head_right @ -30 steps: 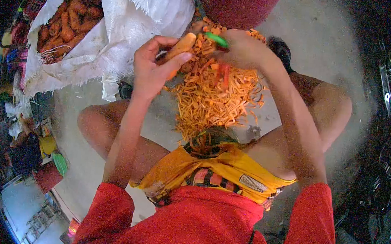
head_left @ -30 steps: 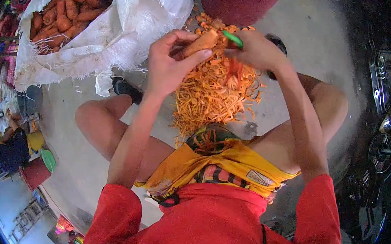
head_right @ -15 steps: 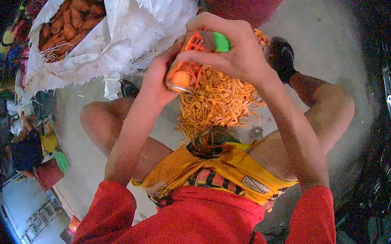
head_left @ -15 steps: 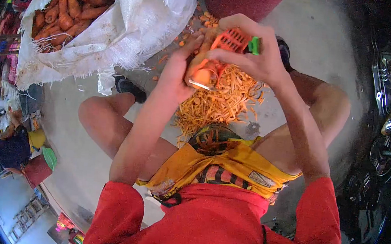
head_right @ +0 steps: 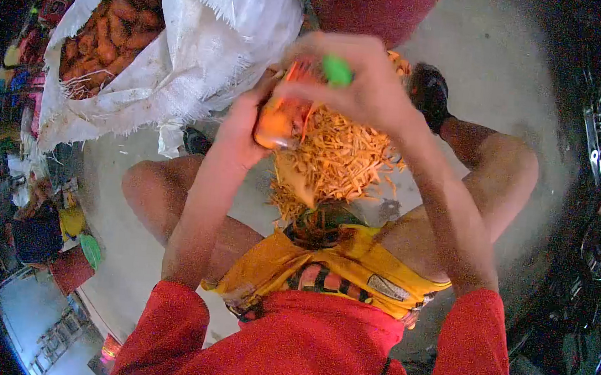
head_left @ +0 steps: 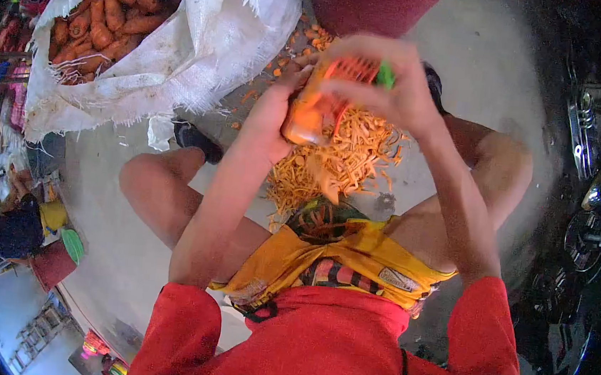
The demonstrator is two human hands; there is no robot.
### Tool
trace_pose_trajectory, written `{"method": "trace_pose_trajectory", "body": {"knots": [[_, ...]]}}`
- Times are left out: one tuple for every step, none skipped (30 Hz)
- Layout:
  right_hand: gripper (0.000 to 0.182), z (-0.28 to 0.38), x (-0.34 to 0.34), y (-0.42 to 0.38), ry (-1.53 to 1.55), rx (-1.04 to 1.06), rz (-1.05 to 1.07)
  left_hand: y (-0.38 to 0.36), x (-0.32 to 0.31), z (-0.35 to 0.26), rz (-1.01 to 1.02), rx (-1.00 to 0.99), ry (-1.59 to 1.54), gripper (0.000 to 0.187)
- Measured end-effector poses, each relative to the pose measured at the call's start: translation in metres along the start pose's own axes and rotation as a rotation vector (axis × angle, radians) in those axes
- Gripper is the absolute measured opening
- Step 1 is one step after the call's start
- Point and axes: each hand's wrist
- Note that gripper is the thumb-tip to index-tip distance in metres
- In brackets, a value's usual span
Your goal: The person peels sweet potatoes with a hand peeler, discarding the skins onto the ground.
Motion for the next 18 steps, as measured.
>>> {"method": "trace_pose_trajectory", "body": {"knots": [[0.028, 0.006, -0.002, -0.001, -0.119, 0.181, 0.137, 0.0, 0.002, 0.002, 0.027, -0.009, -0.001, 0.032], [0.026, -0.002, 0.001, -0.001, -0.091, 0.118, 0.115, -0.003, 0.006, 0.006, 0.048, -0.013, -0.006, 0.033], [0.026, -0.022, 0.004, 0.0, -0.084, 0.106, 0.118, -0.006, 0.012, 0.007, 0.038, -0.003, -0.008, 0.033], [0.026, -0.049, 0.009, 0.005, -0.013, -0.08, -0.035, -0.006, 0.017, 0.005, 0.122, 0.039, 0.006, 0.033], [0.025, -0.065, 0.016, 0.011, 0.052, -0.261, -0.19, -0.004, 0.019, 0.004, 0.212, 0.077, 0.019, 0.033], [0.025, -0.069, 0.023, 0.014, -0.071, -0.169, -0.241, -0.003, 0.018, 0.005, 0.222, 0.076, 0.018, 0.033], [0.025, -0.053, 0.019, 0.017, -0.077, -0.156, -0.245, 0.0, 0.017, 0.002, 0.208, 0.097, -0.033, 0.033], [0.025, -0.033, 0.009, 0.01, -0.049, -0.087, -0.183, 0.001, 0.018, 0.0, 0.187, 0.117, -0.087, 0.034], [0.025, -0.01, -0.002, 0.001, -0.017, -0.021, -0.119, 0.004, 0.019, 0.002, 0.185, 0.109, -0.086, 0.034], [0.026, 0.003, -0.009, -0.005, 0.027, 0.041, 0.029, 0.009, 0.018, 0.004, 0.106, 0.048, -0.071, 0.035], [0.026, -0.001, -0.01, -0.003, 0.032, 0.047, 0.028, 0.013, 0.018, 0.007, 0.026, -0.01, -0.055, 0.036], [0.026, -0.008, -0.009, -0.003, 0.011, 0.049, 0.018, -0.001, 0.006, 0.003, 0.0, -0.014, -0.008, 0.037], [0.027, -0.015, -0.009, -0.007, -0.009, 0.04, 0.01, -0.007, 0.009, 0.003, -0.011, -0.003, -0.009, 0.037], [0.027, -0.03, -0.005, -0.003, 0.069, -0.147, -0.13, -0.01, 0.012, 0.001, 0.055, 0.046, -0.02, 0.037], [0.027, -0.043, 0.003, 0.003, 0.06, -0.147, -0.13, -0.009, 0.013, 0.0, 0.131, 0.086, -0.032, 0.038], [0.026, -0.051, 0.012, 0.009, -0.005, -0.213, -0.22, -0.009, 0.011, 0.0, 0.153, 0.057, 0.02, 0.037], [0.025, -0.058, 0.018, 0.013, -0.068, -0.271, -0.313, -0.006, 0.01, 0.0, 0.162, 0.051, 0.021, 0.037], [0.025, -0.043, 0.008, 0.009, 0.152, -0.245, -0.246, -0.004, 0.01, 0.0, 0.131, 0.069, -0.022, 0.038]]}}
Point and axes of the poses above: each hand's wrist, its own y-axis towards the middle knuckle, its own x-axis out of the back of the hand, z = x × y, and after that the axes turned 5 degrees about -x, right-handed
